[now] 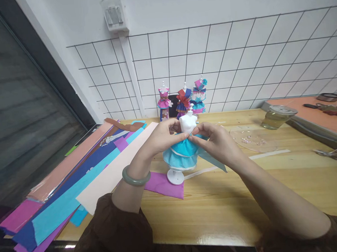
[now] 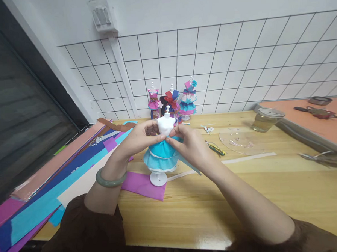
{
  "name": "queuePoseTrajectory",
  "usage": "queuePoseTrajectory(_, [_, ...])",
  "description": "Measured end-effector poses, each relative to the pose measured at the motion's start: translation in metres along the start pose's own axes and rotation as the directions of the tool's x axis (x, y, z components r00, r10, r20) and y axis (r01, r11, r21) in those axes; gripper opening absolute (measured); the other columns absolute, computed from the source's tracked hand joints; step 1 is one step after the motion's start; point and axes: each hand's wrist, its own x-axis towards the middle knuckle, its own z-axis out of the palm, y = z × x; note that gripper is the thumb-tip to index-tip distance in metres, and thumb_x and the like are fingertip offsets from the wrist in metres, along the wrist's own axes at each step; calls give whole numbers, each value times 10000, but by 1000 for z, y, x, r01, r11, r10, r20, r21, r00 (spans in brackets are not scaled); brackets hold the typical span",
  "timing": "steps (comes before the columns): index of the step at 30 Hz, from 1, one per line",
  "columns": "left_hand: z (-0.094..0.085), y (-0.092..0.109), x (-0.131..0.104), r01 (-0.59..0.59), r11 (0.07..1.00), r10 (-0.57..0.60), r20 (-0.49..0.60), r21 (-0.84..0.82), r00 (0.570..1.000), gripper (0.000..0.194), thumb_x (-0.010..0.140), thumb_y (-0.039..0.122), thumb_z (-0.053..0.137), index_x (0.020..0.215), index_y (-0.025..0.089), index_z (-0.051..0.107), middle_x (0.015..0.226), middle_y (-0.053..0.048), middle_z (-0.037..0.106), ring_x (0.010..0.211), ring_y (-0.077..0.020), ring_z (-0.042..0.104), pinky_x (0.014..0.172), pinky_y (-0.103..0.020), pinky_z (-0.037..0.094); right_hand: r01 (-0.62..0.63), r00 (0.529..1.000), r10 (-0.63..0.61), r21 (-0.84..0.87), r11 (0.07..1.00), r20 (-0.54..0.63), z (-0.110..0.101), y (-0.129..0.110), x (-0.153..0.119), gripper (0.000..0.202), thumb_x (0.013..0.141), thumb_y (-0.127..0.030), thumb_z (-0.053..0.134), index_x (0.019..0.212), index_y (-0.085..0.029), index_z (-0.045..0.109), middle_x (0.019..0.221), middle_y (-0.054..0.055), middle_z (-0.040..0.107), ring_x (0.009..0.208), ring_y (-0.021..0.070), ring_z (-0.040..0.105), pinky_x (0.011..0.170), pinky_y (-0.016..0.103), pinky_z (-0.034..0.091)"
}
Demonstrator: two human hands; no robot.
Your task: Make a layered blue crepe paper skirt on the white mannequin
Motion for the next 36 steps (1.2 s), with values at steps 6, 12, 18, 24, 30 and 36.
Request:
queuePoseTrajectory(6, [1,3,1,-43,999,43,-25,9,999,312,752,237,631,1041,124,607,1060,-97,648,971,-184,595,866,-343,457,-59,996,54,65,996,74,-9,1,1,306,747,-368,644,969,-186,539,821,53,680,707,195,635,594,302,484])
queuePoseTrajectory(12, [1,3,0,-97,987,105,-51,129,993,267,773,204,576,1027,134,620,957,-65,666,905,-174,598,811,-320,462,-115,980,114,-3,993,165,-16,2,4,284,770,-380,610,966,-174,621,783,46,682,685,190,623,555,284,465])
queuePoseTrajectory(18, [2,5,-2,-123,981,132,-51,149,990,414,768,173,561,1181,166,540,1005,-67,648,918,-167,588,800,-299,460,-102,982,109,-53,993,151,-14,-5,3,254,810,-396,552,749,-170,647,651,21,642,575,146,553,496,247,401])
queuePoseTrajectory(24, [4,8,-3,-109,984,115,-36,142,993,436,777,193,561,1211,183,516,1015,-60,639,942,-174,580,826,-306,459,-23,995,26,-27,999,98,-6,-2,2,250,811,-400,554,780,-169,643,730,30,671,643,162,584,554,251,419])
queuePoseTrajectory(30, [3,7,-4,-119,985,120,6,126,993,456,795,198,552,1245,190,480,1102,-68,614,1011,-186,563,877,-318,450,-9,998,11,-49,999,59,-1,-1,2,209,814,-351,558,766,-169,648,740,20,677,660,155,588,579,247,409])
queuePoseTrajectory(36, [2,4,-2,-127,990,125,46,56,991,482,772,165,576,1242,190,471,1145,-74,601,1044,-196,563,871,-316,464,-5,999,8,-74,997,35,-1,0,2,188,800,-333,570,802,-172,666,765,29,693,663,165,595,587,262,419])
